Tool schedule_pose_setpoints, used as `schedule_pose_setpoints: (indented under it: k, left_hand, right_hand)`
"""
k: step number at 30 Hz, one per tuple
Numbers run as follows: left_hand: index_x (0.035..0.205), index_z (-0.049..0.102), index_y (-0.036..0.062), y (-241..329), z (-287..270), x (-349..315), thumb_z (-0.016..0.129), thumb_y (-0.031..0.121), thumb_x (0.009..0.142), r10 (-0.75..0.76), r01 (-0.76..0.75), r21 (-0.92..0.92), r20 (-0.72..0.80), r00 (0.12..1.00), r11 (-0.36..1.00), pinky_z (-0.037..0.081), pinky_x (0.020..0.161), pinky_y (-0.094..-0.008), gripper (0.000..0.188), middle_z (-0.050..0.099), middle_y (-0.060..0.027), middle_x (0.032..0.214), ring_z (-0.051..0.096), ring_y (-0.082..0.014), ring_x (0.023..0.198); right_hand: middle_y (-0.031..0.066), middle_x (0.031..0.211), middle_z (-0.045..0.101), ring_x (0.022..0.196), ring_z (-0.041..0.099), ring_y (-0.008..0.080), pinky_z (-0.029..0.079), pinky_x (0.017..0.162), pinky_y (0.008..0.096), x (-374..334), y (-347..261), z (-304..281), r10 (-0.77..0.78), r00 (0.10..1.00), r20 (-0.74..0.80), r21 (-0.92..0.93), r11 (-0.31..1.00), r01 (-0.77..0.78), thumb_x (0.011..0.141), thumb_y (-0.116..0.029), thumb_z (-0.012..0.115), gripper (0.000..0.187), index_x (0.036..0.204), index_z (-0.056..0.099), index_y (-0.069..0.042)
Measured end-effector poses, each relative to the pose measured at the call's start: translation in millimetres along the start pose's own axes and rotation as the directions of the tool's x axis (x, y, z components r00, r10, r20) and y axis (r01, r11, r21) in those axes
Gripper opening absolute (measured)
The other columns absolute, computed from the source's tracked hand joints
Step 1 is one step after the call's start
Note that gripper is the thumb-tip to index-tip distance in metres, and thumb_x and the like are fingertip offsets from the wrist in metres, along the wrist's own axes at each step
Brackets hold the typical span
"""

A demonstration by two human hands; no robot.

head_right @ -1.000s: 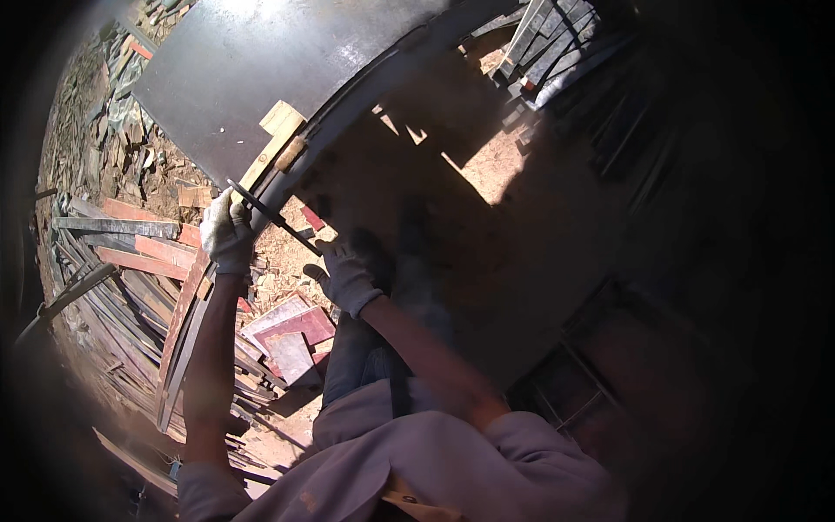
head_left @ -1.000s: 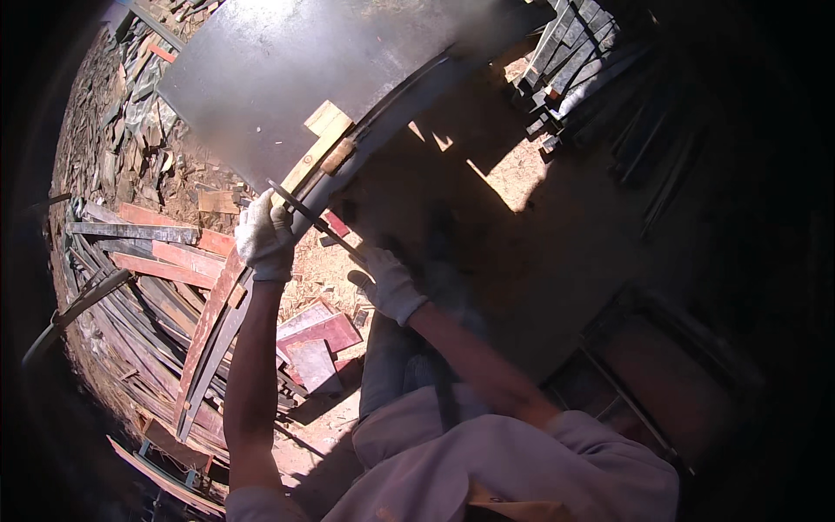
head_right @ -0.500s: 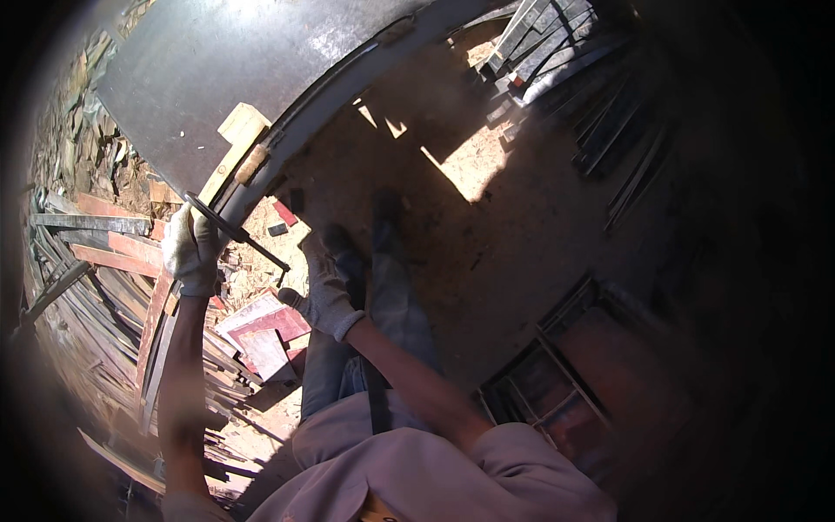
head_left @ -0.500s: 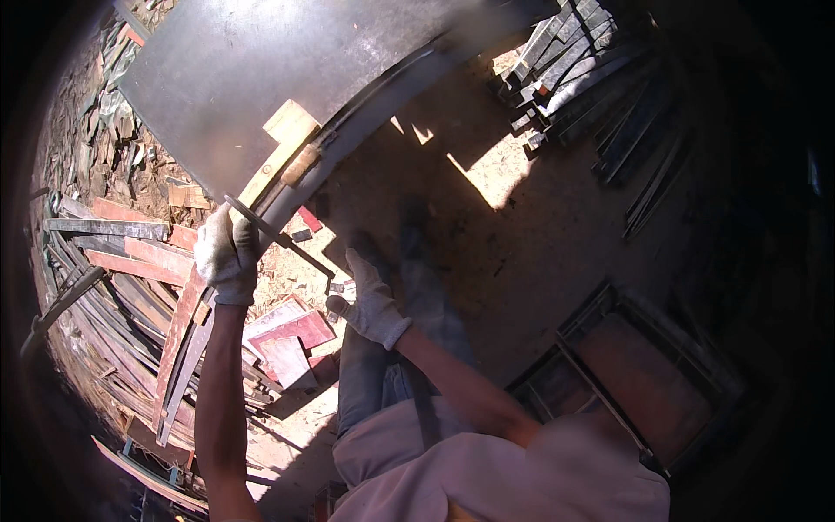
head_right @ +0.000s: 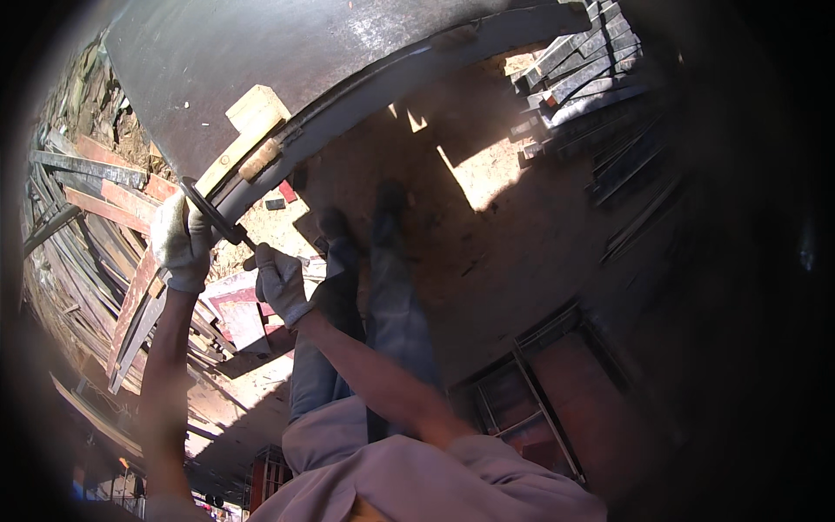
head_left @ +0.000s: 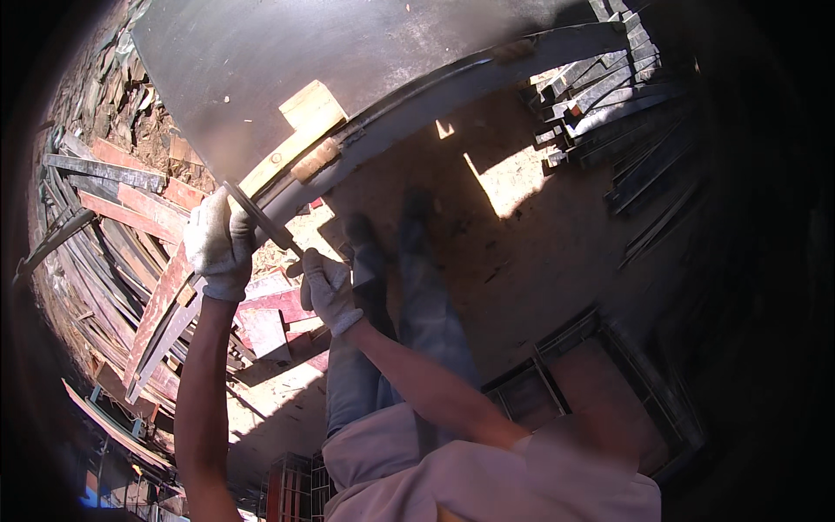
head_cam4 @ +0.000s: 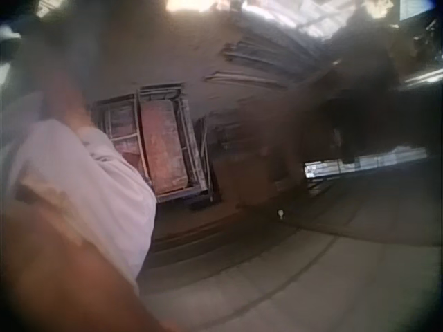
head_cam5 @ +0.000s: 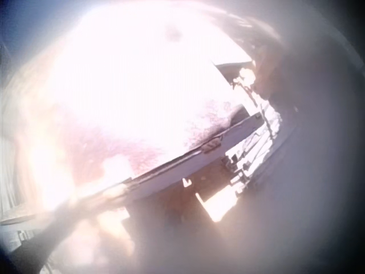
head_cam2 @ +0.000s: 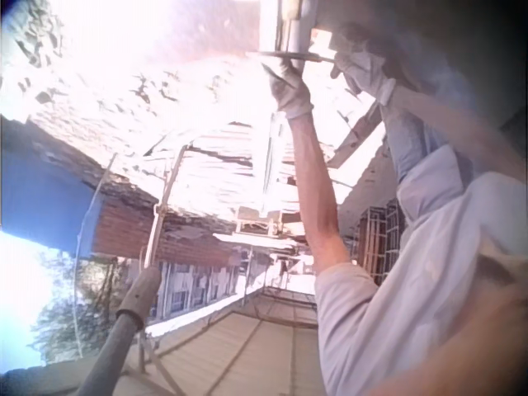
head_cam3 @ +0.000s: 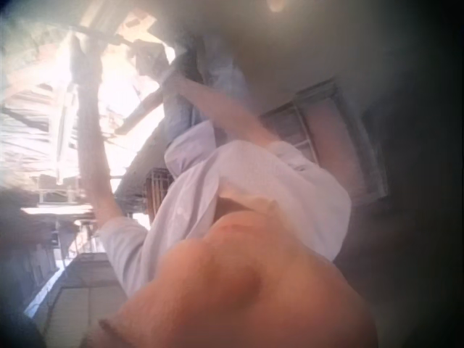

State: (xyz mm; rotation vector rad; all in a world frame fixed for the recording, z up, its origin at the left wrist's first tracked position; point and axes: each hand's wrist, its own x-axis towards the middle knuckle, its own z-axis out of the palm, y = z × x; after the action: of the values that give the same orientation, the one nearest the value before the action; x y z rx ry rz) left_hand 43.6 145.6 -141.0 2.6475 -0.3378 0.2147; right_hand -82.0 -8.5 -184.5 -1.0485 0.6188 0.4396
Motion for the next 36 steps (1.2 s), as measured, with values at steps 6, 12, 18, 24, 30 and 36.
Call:
schedule_pose_setpoints:
  k: [6,12,18,24,30,36]
  left_hand:
    - [0.121,0.07,-0.001,2.3,-1.2,-1.8,0.06,0.042,0.105,-0.005,0.005,-0.034,-0.019,1.0,0.999,0.051,0.081,-0.047,0.047,0.072,-0.0193,0.101,0.067,-0.0391,0.092]
    - [0.119,0.069,0.0006,-2.3,-1.8,2.0,0.055,0.047,0.107,-0.037,0.036,0.04,0.019,0.999,0.999,0.051,0.081,-0.0468,0.051,0.071,-0.0179,0.103,0.067,-0.0386,0.092]
    - [0.124,0.066,-0.0005,6.2,-9.8,-11.2,0.053,0.049,0.108,-0.161,0.164,-0.027,0.095,0.982,0.986,0.05,0.084,-0.0497,0.053,0.068,-0.019,0.103,0.066,-0.0388,0.096]
    - [0.114,0.067,-0.0003,9.5,1.4,-8.2,0.043,0.06,0.107,-0.262,0.278,-0.055,0.199,0.944,0.959,0.05,0.082,-0.0521,0.065,0.067,-0.0228,0.1,0.065,-0.0431,0.093]
    - [0.113,0.066,-0.0014,-2.5,15.6,-4.5,0.042,0.062,0.106,-0.151,0.148,0.052,0.073,0.986,0.988,0.05,0.082,-0.0527,0.068,0.067,-0.0249,0.101,0.064,-0.0456,0.093]
    - [0.126,0.062,-0.0033,-2.8,7.1,-4.7,0.04,0.056,0.109,-0.232,0.217,0.096,0.201,0.952,0.972,0.048,0.089,-0.0554,0.065,0.065,-0.0273,0.108,0.062,-0.0481,0.104]
  right_hand:
    - [0.0043,0.056,0.06,0.04,0.053,0.016,0.042,0.039,0.0331,12.5,-8.4,-26.4,0.416,0.767,0.488,0.532,0.555,-0.639,0.112,-0.052,0.044,0.059,0.09,0.071,-0.005]
    - [0.0072,0.062,0.069,0.049,0.066,0.0162,0.049,0.049,0.0321,33.3,-20.6,-22.8,0.107,0.953,-0.284,-0.151,0.976,-0.154,0.106,-0.048,0.061,0.058,0.08,0.071,0.002]
    - [0.0101,0.054,0.054,0.04,0.048,0.0221,0.038,0.036,0.0385,57.3,-12.1,-40.5,0.713,0.647,0.272,0.074,0.655,-0.752,0.111,-0.052,0.044,0.066,0.068,0.056,-0.004]
    - [0.0082,0.068,0.069,0.049,0.058,0.018,0.049,0.054,0.0345,69.2,-6.1,-34.4,0.701,0.713,0.023,-0.099,0.711,-0.696,0.11,-0.055,0.046,0.064,0.097,0.077,0.0]
    - [0.0181,0.135,0.064,0.129,0.059,0.0365,0.046,0.11,0.0504,8.0,-14.5,-35.8,-0.524,0.818,0.237,-0.767,0.417,0.489,0.087,-0.045,0.082,0.072,0.143,0.06,-0.008]
    - [0.0069,0.067,0.065,0.062,0.065,0.0305,0.049,0.057,0.0459,44.2,31.1,-11.8,-0.812,0.574,0.108,-0.659,0.374,0.652,0.089,-0.032,0.076,0.012,0.092,0.078,-0.02]
